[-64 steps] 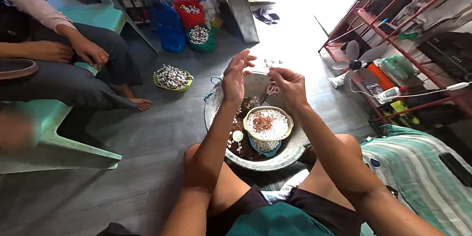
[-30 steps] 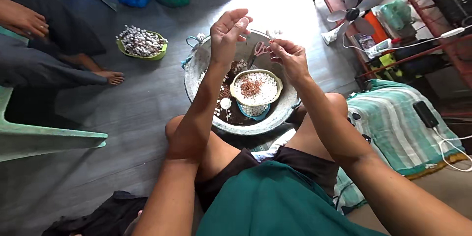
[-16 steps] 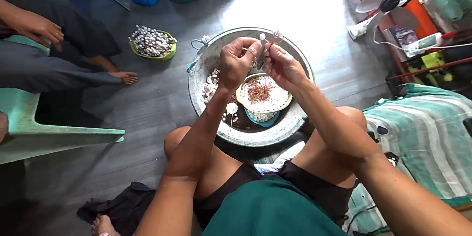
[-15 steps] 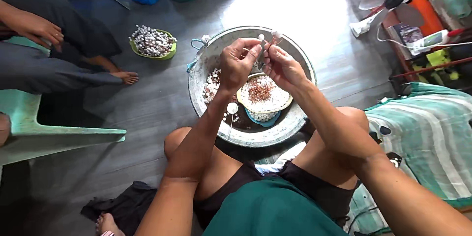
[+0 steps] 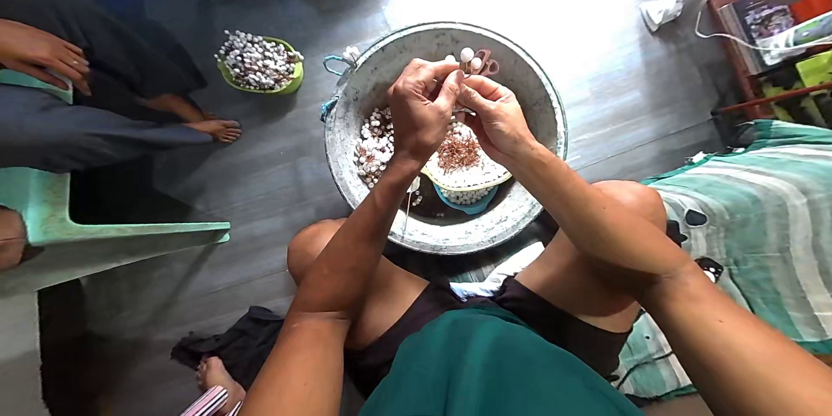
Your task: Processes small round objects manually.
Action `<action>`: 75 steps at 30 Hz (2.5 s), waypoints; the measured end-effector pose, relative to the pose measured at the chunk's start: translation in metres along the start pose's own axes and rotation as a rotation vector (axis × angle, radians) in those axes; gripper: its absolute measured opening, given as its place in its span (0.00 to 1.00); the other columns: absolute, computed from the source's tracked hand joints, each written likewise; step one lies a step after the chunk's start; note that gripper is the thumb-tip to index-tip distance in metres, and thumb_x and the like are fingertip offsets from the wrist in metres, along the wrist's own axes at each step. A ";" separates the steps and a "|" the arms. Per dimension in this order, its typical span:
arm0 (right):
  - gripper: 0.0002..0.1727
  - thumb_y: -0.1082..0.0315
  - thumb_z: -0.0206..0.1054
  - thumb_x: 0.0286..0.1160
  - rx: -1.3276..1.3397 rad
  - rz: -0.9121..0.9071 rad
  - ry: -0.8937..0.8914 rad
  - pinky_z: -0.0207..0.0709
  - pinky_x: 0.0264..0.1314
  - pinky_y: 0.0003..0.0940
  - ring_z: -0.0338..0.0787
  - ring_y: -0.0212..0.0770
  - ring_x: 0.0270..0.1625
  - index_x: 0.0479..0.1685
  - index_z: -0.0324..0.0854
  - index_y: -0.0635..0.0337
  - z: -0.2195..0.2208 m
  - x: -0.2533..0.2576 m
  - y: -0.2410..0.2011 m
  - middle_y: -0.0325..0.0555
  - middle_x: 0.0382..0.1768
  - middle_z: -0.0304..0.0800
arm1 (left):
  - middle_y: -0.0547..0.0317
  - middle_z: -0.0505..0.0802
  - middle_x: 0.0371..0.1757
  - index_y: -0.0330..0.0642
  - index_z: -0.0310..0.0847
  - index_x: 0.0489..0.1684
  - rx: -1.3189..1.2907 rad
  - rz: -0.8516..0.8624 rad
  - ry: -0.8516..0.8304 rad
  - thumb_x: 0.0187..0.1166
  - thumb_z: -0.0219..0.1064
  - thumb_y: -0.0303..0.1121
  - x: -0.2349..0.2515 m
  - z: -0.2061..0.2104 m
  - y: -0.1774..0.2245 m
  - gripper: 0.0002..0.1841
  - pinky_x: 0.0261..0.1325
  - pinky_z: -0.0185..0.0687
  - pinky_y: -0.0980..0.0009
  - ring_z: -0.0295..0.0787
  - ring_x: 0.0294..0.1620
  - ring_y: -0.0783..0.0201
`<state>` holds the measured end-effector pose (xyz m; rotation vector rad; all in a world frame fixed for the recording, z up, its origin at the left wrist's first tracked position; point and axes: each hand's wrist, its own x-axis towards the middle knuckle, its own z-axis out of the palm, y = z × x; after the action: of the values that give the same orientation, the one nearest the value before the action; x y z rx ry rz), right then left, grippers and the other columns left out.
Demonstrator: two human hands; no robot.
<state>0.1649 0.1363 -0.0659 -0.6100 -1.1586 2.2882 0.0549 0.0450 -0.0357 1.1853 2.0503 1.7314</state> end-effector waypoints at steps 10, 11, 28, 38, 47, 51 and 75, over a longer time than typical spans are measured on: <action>0.16 0.69 0.69 0.82 -0.780 -0.510 0.050 0.90 0.52 0.33 0.94 0.35 0.48 0.63 0.85 0.67 -0.026 0.005 -0.048 0.45 0.48 0.94 | 0.54 0.90 0.46 0.40 0.91 0.47 0.196 0.094 -0.101 0.82 0.68 0.30 0.004 -0.014 -0.007 0.07 0.41 0.86 0.75 0.87 0.36 0.70; 0.16 0.68 0.70 0.81 -0.836 -0.567 0.016 0.90 0.52 0.31 0.94 0.35 0.49 0.62 0.86 0.66 -0.027 0.006 -0.053 0.45 0.48 0.94 | 0.54 0.91 0.45 0.40 0.91 0.48 0.225 0.104 -0.115 0.82 0.67 0.31 0.004 -0.014 -0.008 0.07 0.43 0.87 0.74 0.88 0.37 0.69; 0.11 0.65 0.70 0.82 -0.960 -0.632 -0.080 0.87 0.47 0.28 0.91 0.32 0.45 0.54 0.91 0.61 -0.023 0.006 -0.043 0.43 0.46 0.92 | 0.55 0.90 0.43 0.38 0.91 0.47 0.126 0.118 -0.131 0.83 0.67 0.29 0.001 -0.003 -0.008 0.07 0.41 0.86 0.76 0.87 0.37 0.71; 0.15 0.68 0.70 0.82 -0.755 -0.604 -0.022 0.89 0.50 0.31 0.92 0.35 0.45 0.61 0.86 0.68 -0.017 0.003 -0.045 0.45 0.44 0.92 | 0.54 0.89 0.48 0.36 0.89 0.51 -0.236 -0.104 -0.108 0.84 0.67 0.28 0.002 -0.006 -0.003 0.08 0.37 0.94 0.68 0.91 0.38 0.64; 0.09 0.70 0.71 0.79 -0.532 -0.342 -0.004 0.88 0.47 0.31 0.92 0.33 0.40 0.51 0.89 0.65 -0.020 -0.004 -0.036 0.43 0.40 0.95 | 0.54 0.90 0.47 0.43 0.80 0.54 -0.996 -0.597 -0.165 0.90 0.53 0.30 0.011 -0.021 -0.003 0.09 0.47 0.91 0.64 0.91 0.45 0.60; 0.09 0.70 0.72 0.79 -0.497 -0.345 -0.053 0.88 0.45 0.29 0.92 0.32 0.38 0.49 0.90 0.65 -0.011 -0.008 -0.033 0.43 0.37 0.96 | 0.56 0.90 0.45 0.45 0.80 0.55 -0.990 -0.617 -0.153 0.90 0.54 0.31 0.008 -0.014 -0.003 0.09 0.45 0.90 0.67 0.91 0.43 0.62; 0.09 0.70 0.69 0.82 -0.194 -0.170 -0.006 0.84 0.42 0.27 0.88 0.31 0.35 0.49 0.89 0.66 -0.002 -0.003 -0.009 0.44 0.36 0.93 | 0.57 0.90 0.36 0.37 0.86 0.51 -0.844 -0.431 -0.025 0.85 0.64 0.26 -0.004 0.008 -0.001 0.06 0.37 0.85 0.72 0.85 0.31 0.68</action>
<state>0.1700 0.1404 -0.0589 -0.5523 -1.3916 2.0523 0.0622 0.0488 -0.0399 0.4537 1.1773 1.9817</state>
